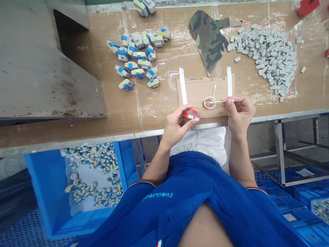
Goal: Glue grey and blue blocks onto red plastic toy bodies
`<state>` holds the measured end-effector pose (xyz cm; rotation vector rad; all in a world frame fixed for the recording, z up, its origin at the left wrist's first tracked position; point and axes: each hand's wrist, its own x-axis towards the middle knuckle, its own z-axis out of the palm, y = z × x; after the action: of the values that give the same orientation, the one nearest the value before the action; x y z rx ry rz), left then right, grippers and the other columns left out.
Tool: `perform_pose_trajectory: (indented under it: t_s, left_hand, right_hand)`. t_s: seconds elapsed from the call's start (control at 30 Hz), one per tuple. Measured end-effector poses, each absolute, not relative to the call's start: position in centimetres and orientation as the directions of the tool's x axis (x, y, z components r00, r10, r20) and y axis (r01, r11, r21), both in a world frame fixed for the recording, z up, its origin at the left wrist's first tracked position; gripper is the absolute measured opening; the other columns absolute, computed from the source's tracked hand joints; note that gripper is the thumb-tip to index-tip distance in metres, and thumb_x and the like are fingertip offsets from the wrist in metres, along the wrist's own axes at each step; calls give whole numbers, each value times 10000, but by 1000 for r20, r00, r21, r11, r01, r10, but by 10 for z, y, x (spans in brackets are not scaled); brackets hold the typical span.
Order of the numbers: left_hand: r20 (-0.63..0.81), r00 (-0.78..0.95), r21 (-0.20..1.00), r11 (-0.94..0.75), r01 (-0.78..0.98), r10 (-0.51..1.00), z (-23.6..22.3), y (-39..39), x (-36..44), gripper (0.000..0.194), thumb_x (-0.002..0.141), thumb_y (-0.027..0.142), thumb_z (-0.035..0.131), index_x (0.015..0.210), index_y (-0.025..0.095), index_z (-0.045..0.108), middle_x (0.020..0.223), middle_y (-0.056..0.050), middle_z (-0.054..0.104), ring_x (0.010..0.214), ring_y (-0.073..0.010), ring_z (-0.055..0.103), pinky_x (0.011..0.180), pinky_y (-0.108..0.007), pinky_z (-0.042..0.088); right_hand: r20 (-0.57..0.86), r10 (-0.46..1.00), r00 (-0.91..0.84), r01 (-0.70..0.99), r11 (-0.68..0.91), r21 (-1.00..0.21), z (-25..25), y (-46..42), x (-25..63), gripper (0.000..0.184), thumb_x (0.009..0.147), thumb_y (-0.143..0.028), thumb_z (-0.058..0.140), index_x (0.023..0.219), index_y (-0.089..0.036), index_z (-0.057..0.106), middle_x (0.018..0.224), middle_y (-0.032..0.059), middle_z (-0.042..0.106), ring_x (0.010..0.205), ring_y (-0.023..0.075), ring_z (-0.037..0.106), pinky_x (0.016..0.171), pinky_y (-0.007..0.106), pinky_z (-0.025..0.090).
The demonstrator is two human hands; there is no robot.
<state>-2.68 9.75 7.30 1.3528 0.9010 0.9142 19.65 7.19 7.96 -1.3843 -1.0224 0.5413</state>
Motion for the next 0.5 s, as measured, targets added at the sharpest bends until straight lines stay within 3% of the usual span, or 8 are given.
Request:
perform_pose_trajectory:
  t_s: [0.3,0.5]
  left_hand:
    - [-4,388,1000,15,-26,921,64,102,-23,504,855,481,839,1216,168,679,1064,-96,808,917,-176,793,809,-269,649]
    - [3,380,1000,-9,14,925,66,100,-24,472,866,487,828,1185,177,669,1048,-85,811,899,-170,793,764,-254,633]
  right_hand:
    - [313,785,535,276,188,-943,94,69,187,252,937,-457,778,872,-244,660,846,-7,823,674,164,774,595,301,618]
    - [401,794,458,340,260,-904,108,52,169,109,949,-350,774,943,-273,696,891,-11,828,780,193,813,671,350,686]
